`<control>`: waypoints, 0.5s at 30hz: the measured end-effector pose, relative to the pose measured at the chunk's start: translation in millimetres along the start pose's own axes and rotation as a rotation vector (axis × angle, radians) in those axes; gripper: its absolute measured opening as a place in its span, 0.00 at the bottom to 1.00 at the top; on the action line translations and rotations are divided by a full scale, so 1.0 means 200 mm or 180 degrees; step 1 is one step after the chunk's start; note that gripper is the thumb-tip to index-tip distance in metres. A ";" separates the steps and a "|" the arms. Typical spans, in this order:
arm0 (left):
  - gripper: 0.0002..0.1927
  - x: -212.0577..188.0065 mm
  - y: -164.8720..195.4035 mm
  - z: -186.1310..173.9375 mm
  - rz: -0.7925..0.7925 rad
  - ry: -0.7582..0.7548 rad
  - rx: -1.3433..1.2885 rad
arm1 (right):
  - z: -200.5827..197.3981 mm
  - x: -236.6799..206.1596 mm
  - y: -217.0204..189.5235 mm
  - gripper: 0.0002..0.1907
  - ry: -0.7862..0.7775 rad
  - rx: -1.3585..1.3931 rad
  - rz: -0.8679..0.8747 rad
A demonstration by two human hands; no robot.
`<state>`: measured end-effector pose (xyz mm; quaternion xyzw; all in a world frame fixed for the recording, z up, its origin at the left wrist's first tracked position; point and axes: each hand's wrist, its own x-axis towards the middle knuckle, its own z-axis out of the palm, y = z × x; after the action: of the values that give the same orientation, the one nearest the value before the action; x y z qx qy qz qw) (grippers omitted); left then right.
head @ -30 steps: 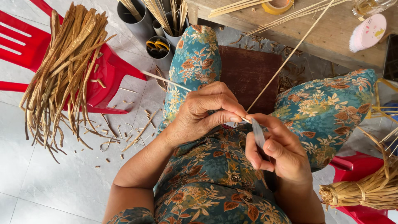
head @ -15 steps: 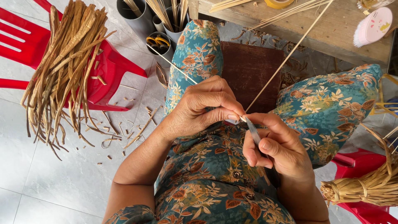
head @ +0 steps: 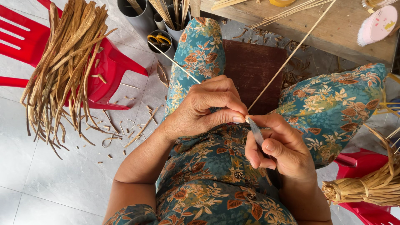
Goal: The person sits on a low stool with a wooden board on their lap and uses a small knife to split and peel thin strips from long bamboo sticks. They rotate each stick, shave off thin slivers, and set finished sticks on the workbench beside bundles of raw bamboo.
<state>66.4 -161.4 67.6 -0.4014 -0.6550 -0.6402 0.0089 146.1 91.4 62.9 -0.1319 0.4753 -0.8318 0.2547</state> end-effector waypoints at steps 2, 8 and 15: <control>0.05 0.00 0.00 0.00 0.0000 -0.0008 -0.0006 | 0.00 0.00 0.00 0.24 -0.0003 0.0007 -0.0009; 0.06 0.00 0.00 0.01 -0.0015 -0.0005 0.0007 | 0.00 -0.01 0.00 0.24 0.0036 0.0013 -0.0005; 0.06 -0.01 0.00 0.01 0.0005 -0.0004 0.0028 | 0.00 0.00 0.01 0.23 0.0044 0.0018 -0.0001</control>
<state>67.7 -161.0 66.9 -0.4022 -0.6575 -0.6370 0.0108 147.5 91.1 61.7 -0.1256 0.4746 -0.8341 0.2516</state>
